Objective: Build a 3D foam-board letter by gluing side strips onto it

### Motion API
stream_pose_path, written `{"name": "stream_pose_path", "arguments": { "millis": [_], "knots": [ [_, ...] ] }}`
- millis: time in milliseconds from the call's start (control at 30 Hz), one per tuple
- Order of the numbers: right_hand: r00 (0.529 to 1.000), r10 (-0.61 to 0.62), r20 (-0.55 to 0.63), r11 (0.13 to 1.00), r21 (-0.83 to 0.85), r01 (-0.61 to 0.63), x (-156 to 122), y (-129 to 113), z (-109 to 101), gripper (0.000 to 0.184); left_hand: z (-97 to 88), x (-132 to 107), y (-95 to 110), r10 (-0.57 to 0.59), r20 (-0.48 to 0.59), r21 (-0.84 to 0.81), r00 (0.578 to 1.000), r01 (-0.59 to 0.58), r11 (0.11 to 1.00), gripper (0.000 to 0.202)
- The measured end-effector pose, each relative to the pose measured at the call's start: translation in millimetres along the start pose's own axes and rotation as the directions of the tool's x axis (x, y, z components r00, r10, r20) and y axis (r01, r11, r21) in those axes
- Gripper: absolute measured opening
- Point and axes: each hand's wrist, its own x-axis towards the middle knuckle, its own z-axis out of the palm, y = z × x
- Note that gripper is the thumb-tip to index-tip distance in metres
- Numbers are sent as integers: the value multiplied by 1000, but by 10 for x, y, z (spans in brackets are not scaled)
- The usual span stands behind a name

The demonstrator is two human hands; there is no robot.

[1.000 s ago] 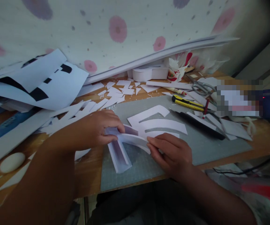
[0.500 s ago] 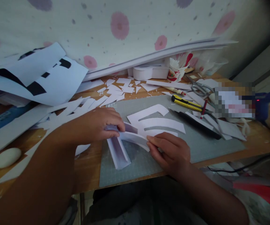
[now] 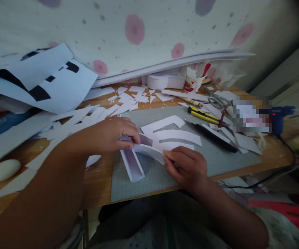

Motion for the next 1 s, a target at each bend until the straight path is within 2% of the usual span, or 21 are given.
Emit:
{"name": "stream_pose_path", "arguments": {
  "millis": [300,833,1000],
  "knots": [
    [1000,2,-5,1000,-10,-2,-10,-5,14,12,-15,10,59,-31,6,-34,1000,31,999,14],
    [1000,-9,20,1000,-12,10,4,2,19,13,-6,4,7,-19,54,-47,998,22,999,13],
    [1000,1,25,1000,0,-1,-2,19,35,15,-9,11,0,-50,57,-22,997,51,998,12]
  ]
}}
